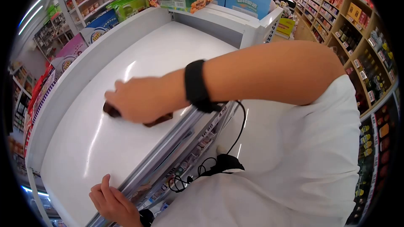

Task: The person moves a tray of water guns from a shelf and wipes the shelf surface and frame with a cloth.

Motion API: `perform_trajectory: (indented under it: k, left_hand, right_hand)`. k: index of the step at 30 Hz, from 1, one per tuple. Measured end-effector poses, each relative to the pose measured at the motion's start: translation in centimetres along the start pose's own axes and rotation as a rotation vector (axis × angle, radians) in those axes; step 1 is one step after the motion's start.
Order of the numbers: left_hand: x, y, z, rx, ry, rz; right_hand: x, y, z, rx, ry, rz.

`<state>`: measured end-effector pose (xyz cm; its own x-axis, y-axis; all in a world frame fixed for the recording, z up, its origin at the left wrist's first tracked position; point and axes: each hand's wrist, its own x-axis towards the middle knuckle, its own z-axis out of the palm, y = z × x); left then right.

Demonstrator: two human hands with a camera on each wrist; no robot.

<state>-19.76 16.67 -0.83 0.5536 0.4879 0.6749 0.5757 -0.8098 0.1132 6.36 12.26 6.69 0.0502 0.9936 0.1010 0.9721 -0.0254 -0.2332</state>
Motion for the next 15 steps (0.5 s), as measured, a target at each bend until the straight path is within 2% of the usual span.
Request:
perform_trajectory:
  k: [3, 5, 7, 9, 10, 12, 15]
  left_hand:
    - [0.0, -0.1, 0.0, -0.010, -0.014, 0.006]
    - [-0.1, -0.3, 0.2, -0.012, -0.012, 0.023]
    - [-0.2, -0.4, 0.2, -0.010, -0.014, 0.031]
    - [-0.1, -0.4, 0.2, -0.014, -0.011, 0.036]
    - [0.0, -0.5, 0.2, -0.019, -0.010, 0.049]
    - [0.3, -0.6, 0.0, -0.023, -0.009, 0.053]
    - [0.1, -0.4, -0.3, -0.030, -0.020, 0.055]
  right_hand:
    - [-1.3, 4.8, -3.0, -0.138, 0.101, 0.296]
    - [-2.9, 8.5, -4.7, -0.270, 0.153, 0.417]
    - [-5.0, 13.0, -4.7, -0.482, 0.174, 0.424]
    - [-7.1, 15.3, -4.5, -0.480, 0.133, 0.528]
    - [-7.6, 15.9, -4.3, -0.484, 0.131, 0.525]
    - [-7.8, 16.8, -3.9, -0.448, 0.015, 0.812]
    - [-7.4, 17.7, -3.4, -0.337, 0.045, 0.768]
